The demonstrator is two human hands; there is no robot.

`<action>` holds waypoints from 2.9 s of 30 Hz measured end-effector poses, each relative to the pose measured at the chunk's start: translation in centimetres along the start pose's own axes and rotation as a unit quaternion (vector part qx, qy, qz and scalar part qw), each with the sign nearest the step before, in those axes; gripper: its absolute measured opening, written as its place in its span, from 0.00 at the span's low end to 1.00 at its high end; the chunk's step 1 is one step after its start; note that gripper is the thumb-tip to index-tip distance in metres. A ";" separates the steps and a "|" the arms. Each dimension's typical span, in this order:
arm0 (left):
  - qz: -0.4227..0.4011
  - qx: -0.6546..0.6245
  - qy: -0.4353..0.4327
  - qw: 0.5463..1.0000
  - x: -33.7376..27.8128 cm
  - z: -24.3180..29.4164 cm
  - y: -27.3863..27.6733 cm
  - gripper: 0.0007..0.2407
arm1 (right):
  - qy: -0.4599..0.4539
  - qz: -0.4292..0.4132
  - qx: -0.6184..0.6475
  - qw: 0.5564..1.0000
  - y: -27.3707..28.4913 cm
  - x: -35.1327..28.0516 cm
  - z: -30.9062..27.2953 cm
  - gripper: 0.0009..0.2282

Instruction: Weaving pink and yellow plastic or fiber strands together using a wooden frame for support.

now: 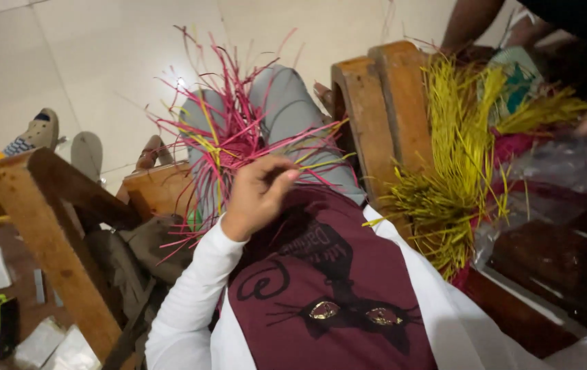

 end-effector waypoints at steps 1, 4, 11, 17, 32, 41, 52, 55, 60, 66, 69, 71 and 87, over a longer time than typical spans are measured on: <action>-0.047 0.038 -0.039 0.997 0.5 0.5 -1.1 0.04 | -0.061 0.008 -0.049 0.997 -2.4 0.4 -1.0 0.06; -0.136 0.124 -0.104 0.977 1.8 1.5 -4.2 0.06 | -0.143 -0.015 -0.194 0.970 -9.1 -1.7 -9.9 0.19; -0.195 0.180 -0.201 0.943 3.9 2.1 -9.3 0.08 | 0.128 0.018 -0.385 0.914 -21.9 -1.5 -20.2 0.20; -0.124 0.227 -0.079 0.963 5.3 -4.1 -7.8 0.05 | 0.270 0.083 -0.037 0.959 -19.2 -1.3 -24.6 0.08; -0.079 0.363 -0.282 0.885 6.7 -4.8 -13.5 0.02 | 0.294 0.081 -0.037 0.951 -18.5 -1.3 -26.6 0.14; -0.101 0.367 -0.379 0.843 6.2 -5.0 -15.6 0.04 | 0.280 0.066 -0.039 0.957 -18.8 -0.7 -26.5 0.14; -0.204 0.236 -0.150 0.938 5.8 -8.6 -15.7 0.04 | 0.227 0.001 -0.080 0.971 -18.9 -0.5 -26.2 0.18; -0.220 0.133 -0.027 0.966 5.8 -7.0 -11.4 0.04 | 0.218 -0.024 -0.102 0.970 -18.8 -0.8 -26.5 0.20; -0.195 0.038 0.071 0.978 3.7 -5.7 -2.2 0.05 | 0.181 -0.061 -0.114 0.975 -17.8 -1.5 -27.1 0.25; -0.110 -0.153 0.195 0.963 0.3 -2.2 5.0 0.08 | 0.331 0.110 -0.148 0.925 -18.5 -5.7 -38.6 0.24; -0.034 -0.187 0.160 0.969 -0.2 -1.7 6.3 0.07 | 0.572 0.104 -0.027 0.813 -22.7 -7.8 -46.3 0.15; 0.044 -0.268 0.133 0.953 -0.4 -1.6 7.3 0.06 | 0.696 0.197 -0.064 0.688 -26.1 -8.6 -50.6 0.10; 0.210 -0.375 0.069 0.900 -4.5 -1.7 16.3 0.05 | 0.815 0.251 -0.159 0.497 -33.9 -6.7 -64.5 0.08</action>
Point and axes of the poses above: each hand's wrist, its own x-axis towards the middle knuckle, its own y-axis out of the back of the hand, z = x × y, the point moved 4 cm from there along x, towards the middle knuckle, and after that the axes turned 5 degrees about -y, right-handed, at the moved point
